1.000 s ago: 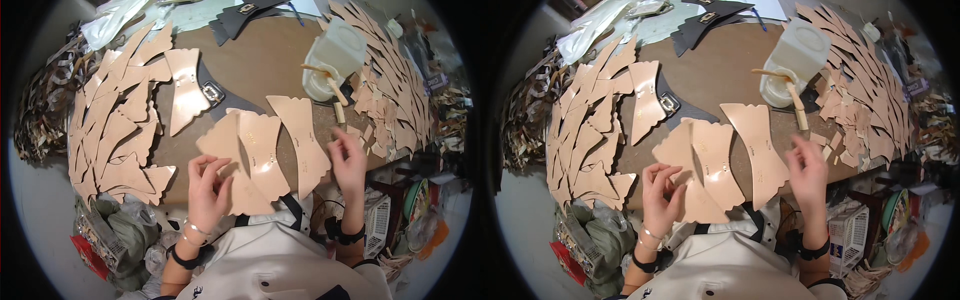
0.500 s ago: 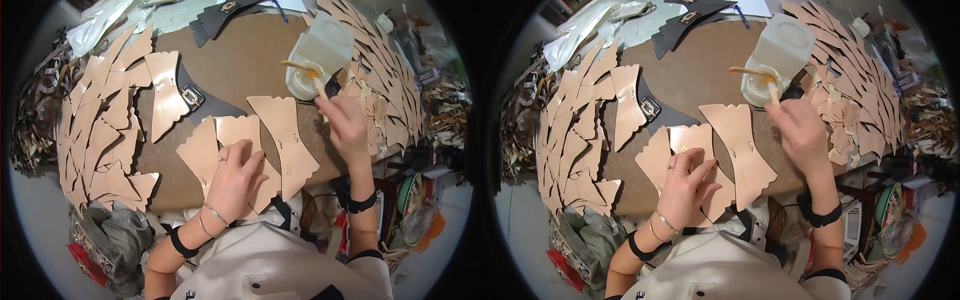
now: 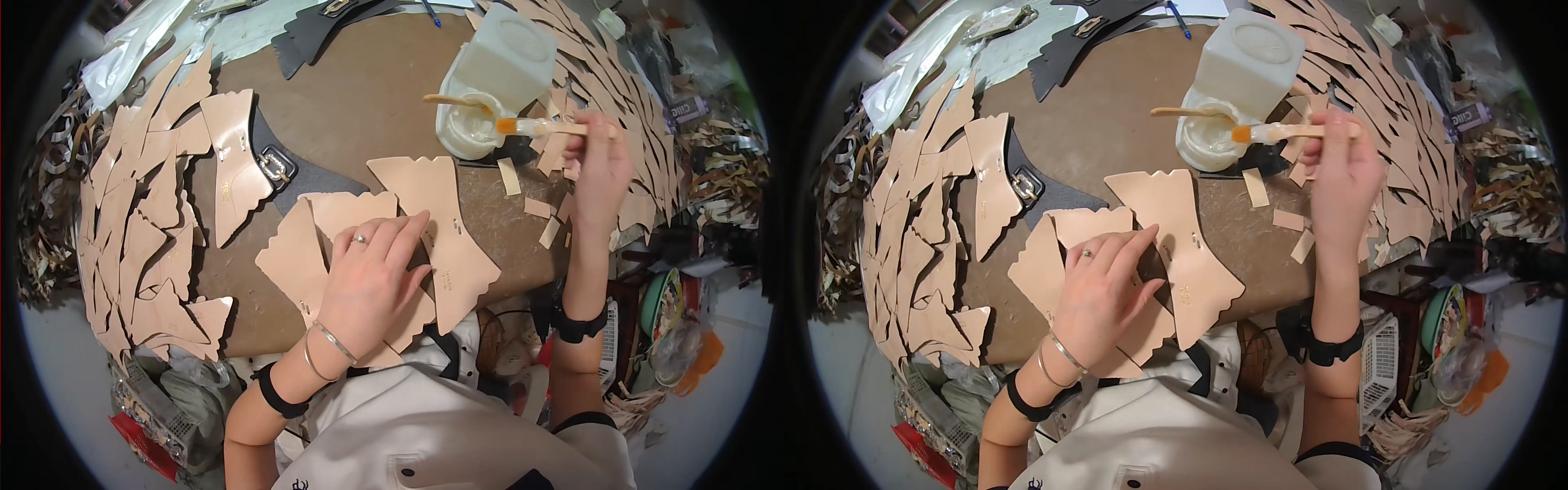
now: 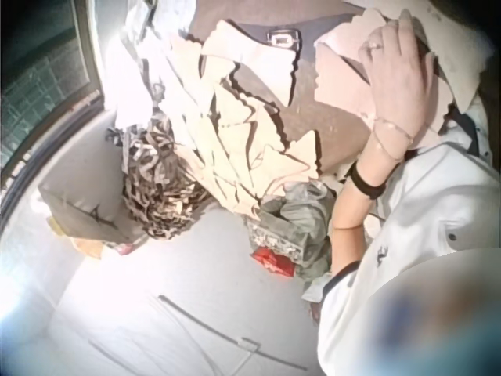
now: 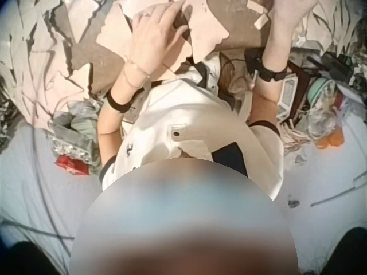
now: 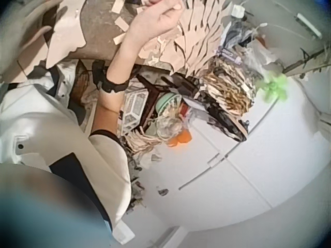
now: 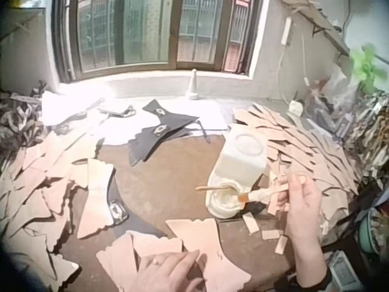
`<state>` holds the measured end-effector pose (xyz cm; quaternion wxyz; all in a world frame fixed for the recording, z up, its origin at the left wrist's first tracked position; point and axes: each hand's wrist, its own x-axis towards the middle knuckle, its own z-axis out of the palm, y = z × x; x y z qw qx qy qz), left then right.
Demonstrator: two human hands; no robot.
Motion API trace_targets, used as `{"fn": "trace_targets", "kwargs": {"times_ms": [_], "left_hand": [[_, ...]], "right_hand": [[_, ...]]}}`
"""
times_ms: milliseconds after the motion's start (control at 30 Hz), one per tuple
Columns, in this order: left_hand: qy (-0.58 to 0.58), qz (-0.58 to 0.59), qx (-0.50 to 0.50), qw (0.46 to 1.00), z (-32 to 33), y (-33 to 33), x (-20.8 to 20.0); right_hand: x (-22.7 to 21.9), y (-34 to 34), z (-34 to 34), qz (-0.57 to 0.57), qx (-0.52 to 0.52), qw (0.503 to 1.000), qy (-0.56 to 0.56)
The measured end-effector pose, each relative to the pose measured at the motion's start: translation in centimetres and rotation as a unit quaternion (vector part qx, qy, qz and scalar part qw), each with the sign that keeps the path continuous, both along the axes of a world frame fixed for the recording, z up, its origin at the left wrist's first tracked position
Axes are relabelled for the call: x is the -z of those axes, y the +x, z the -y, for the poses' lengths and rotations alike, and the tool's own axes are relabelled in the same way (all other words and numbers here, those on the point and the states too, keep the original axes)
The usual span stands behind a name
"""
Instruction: Applying glue to leather shoe components and assembling them.
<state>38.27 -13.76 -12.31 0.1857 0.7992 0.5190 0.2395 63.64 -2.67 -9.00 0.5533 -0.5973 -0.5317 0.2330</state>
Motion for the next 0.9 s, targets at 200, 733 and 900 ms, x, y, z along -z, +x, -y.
{"fn": "trace_targets", "kwargs": {"times_ms": [200,733,900], "left_hand": [[-0.027,0.020,-0.004,0.999,0.0,0.5,0.7],[-0.076,0.087,-0.038,0.993,-0.6,0.5,2.0],[-0.075,0.064,-0.040,0.994,-0.7,0.6,2.1]], "right_hand": [[0.1,-0.1,-0.1,0.012,0.028,0.999,0.033],[3.7,-3.5,8.6,-0.061,-0.174,0.980,-0.069],[3.6,-4.0,8.1,0.156,-0.249,0.956,-0.020]]}}
